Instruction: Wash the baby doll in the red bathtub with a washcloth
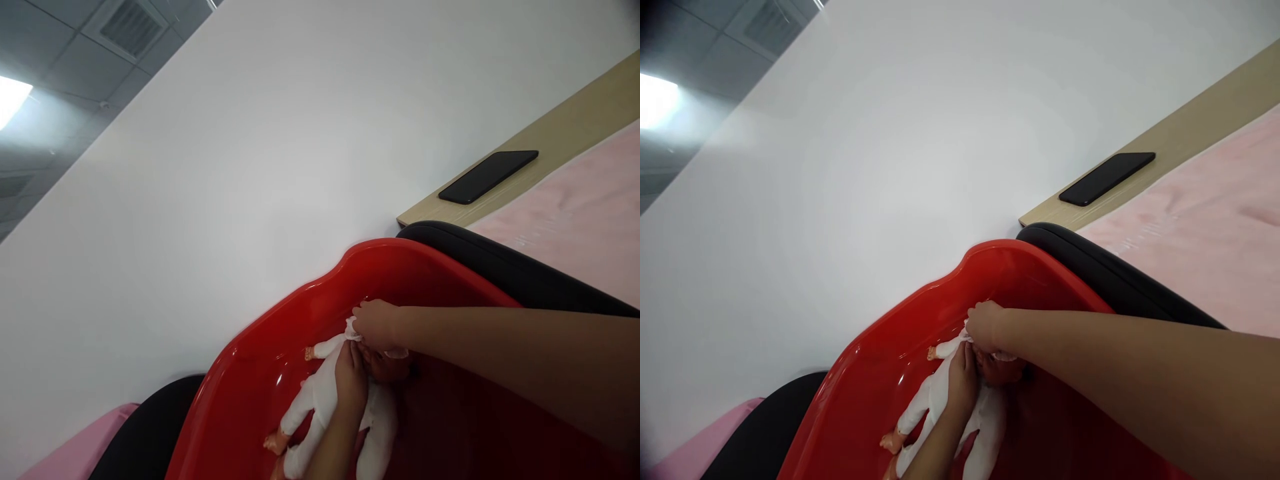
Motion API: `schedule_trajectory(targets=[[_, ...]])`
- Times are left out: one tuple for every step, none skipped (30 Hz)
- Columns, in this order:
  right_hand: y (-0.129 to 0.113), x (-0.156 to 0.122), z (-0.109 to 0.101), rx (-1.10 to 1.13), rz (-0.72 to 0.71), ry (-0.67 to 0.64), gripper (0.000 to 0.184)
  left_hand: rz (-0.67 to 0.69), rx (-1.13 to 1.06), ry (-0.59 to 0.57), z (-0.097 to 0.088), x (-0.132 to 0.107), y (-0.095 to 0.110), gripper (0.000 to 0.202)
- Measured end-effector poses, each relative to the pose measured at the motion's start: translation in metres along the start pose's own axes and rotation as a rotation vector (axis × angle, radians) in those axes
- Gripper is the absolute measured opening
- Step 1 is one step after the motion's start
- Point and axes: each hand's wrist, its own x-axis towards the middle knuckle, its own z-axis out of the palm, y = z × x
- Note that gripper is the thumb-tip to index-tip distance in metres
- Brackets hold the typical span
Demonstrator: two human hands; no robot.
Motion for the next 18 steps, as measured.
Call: schedule_trajectory(targets=[[-0.0002,0.0003,0.0001,-0.01,-0.003,-0.013,0.029,0.002,-0.005,0.003,0.0004,0.0,0.0,0.042],[-0.0004,0.0006,0.0001,-0.02,-0.005,-0.014,0.027,0.004,-0.011,0.002,0.0007,-0.0001,-0.0002,0.042],[-0.0005,0.0008,0.0001,-0.026,-0.006,-0.004,0.025,0.006,-0.014,0.003,0.0011,-0.0001,-0.0007,0.042],[-0.0006,0.001,0.0002,-0.029,-0.004,0.007,0.023,0.007,-0.012,0.004,0.0014,0.0,-0.0014,0.042],[-0.0006,0.0012,0.0004,-0.032,-0.004,0.012,0.021,0.008,-0.002,0.008,0.0016,0.0002,-0.0025,0.042],[-0.0005,0.0015,0.0006,-0.034,-0.008,0.012,0.02,0.008,0.01,0.013,0.0018,0.0004,-0.0038,0.042],[-0.0004,0.0017,0.0009,-0.033,-0.013,0.006,0.02,0.008,0.019,0.017,0.0019,0.0006,-0.005,0.042],[-0.0002,0.0018,0.001,-0.031,-0.018,0.002,0.021,0.01,0.023,0.019,0.0021,0.0009,-0.0062,0.041],[0.0,0.0018,0.0009,-0.027,-0.021,0.005,0.022,0.012,0.023,0.02,0.0021,0.0011,-0.007,0.041],[0.0002,0.0017,0.0007,-0.028,-0.028,0.005,0.024,0.015,0.022,0.017,0.0022,0.0013,-0.0073,0.041],[0.0003,0.0015,0.0003,-0.034,-0.034,0.004,0.026,0.019,0.02,0.013,0.0023,0.0013,-0.0072,0.041],[0.0002,0.0011,-0.0004,-0.042,-0.038,-0.004,0.027,0.021,0.019,0.01,0.0023,0.0013,-0.0067,0.042],[0.0001,0.0006,-0.0011,-0.052,-0.041,-0.012,0.028,0.019,0.02,0.009,0.0023,0.0012,-0.0058,0.043],[-0.0002,0.0,-0.0019,-0.061,-0.039,-0.018,0.028,0.013,0.024,0.012,0.0022,0.001,-0.0048,0.044],[-0.0005,-0.0005,-0.0027,-0.066,-0.036,-0.024,0.028,0.007,0.028,0.015,0.0021,0.0008,-0.0037,0.045],[-0.0008,-0.0008,-0.0033,-0.067,-0.031,-0.028,0.027,0.002,0.031,0.018,0.0019,0.0007,-0.0027,0.045],[-0.0011,-0.0011,-0.0039,-0.063,-0.023,-0.026,0.026,0.001,0.031,0.019,0.0017,0.0005,-0.0019,0.045],[-0.0013,-0.0012,-0.0043,-0.057,-0.018,-0.03,0.026,0.004,0.029,0.018,0.0014,0.0004,-0.0013,0.046]])
